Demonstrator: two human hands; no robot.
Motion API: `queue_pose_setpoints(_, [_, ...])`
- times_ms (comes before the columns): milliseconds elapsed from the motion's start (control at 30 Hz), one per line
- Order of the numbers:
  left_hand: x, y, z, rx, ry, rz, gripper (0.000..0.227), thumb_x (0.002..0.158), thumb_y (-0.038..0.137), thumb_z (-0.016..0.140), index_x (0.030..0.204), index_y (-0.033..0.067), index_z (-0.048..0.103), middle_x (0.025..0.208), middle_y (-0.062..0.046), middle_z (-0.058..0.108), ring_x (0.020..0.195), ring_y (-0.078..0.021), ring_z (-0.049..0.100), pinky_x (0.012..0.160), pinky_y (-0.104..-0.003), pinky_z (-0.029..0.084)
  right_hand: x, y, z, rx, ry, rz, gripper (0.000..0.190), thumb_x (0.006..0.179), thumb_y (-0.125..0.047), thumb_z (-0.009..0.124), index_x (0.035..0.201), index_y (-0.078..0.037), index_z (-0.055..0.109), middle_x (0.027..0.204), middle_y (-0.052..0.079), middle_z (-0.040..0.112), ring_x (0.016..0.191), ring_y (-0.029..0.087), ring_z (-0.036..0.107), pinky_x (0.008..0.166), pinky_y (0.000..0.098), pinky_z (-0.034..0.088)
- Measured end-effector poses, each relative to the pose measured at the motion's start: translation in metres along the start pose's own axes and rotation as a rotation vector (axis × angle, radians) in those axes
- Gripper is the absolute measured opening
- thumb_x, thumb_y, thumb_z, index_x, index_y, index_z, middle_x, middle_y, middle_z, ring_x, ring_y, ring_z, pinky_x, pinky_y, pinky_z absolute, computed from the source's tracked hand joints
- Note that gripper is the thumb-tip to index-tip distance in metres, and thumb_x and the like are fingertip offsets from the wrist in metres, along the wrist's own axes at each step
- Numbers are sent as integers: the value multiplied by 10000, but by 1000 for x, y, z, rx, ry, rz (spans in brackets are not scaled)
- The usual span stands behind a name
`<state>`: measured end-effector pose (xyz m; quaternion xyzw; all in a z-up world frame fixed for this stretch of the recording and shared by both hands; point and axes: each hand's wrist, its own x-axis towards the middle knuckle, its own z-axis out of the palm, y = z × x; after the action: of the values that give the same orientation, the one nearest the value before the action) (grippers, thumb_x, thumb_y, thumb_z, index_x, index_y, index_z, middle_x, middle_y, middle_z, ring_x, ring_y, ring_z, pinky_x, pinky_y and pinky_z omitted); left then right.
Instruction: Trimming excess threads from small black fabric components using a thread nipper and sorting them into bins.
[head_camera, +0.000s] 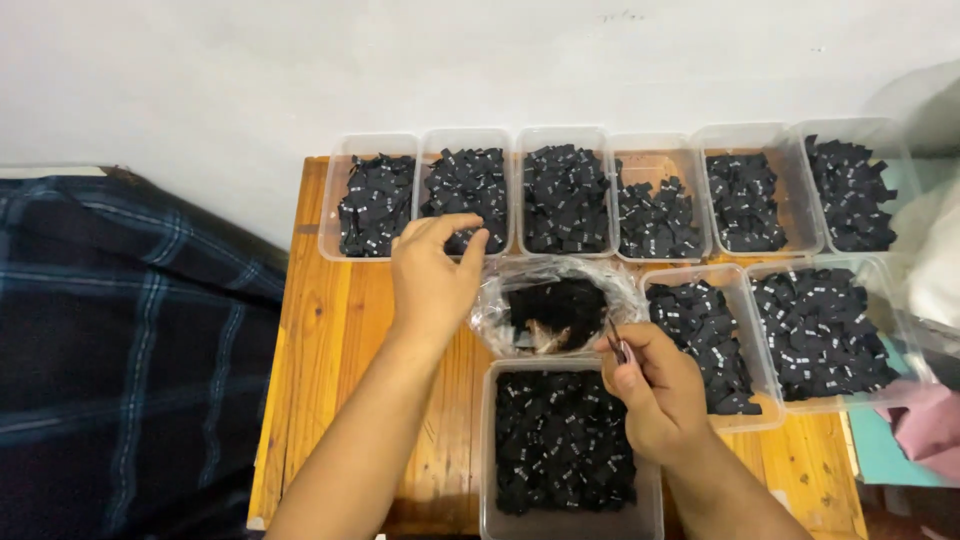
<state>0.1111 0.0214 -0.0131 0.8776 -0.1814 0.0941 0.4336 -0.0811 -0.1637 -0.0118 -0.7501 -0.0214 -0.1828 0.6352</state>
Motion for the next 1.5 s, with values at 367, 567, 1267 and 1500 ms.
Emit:
queue_pose_setpoints(367, [-82, 52, -36, -159, -176, 338, 137, 874, 74, 722, 995, 100, 780, 993, -96, 756, 938, -317, 707, 832, -402, 552, 4, 12, 3, 84, 63, -33, 291, 994, -136, 511, 1131, 110, 584, 513, 12, 443, 431, 89, 379, 420, 234, 356])
queue_pose_setpoints(567, [-119, 60, -46, -10, -356, 482, 121, 892, 61, 705, 993, 75, 770, 965, -117, 731, 911, -335, 660, 778, -399, 475, 17, -3, 2, -110, 39, -27, 288, 965, -78, 625, 1201, 63, 538, 601, 91, 548, 486, 132, 466, 468, 255, 393])
queue_pose_setpoints(1267, [-156, 68, -42, 477, -473, 454, 157, 742, 14, 724, 851, 126, 745, 742, -50, 617, 881, -273, 482, 731, -401, 304, 15, -6, 8, -291, 29, -33, 229, 964, -79, 759, 1167, -4, 686, 736, 103, 659, 559, 161, 588, 464, 263, 411])
queue_pose_setpoints(1500, [-155, 74, -38, 550, -544, 402, 266, 691, 4, 760, 933, 114, 759, 748, -76, 662, 906, -288, 488, 745, -425, 297, 17, -10, 7, -284, 20, -48, 227, 948, -74, 755, 1151, 8, 697, 714, 123, 675, 544, 198, 621, 448, 274, 426])
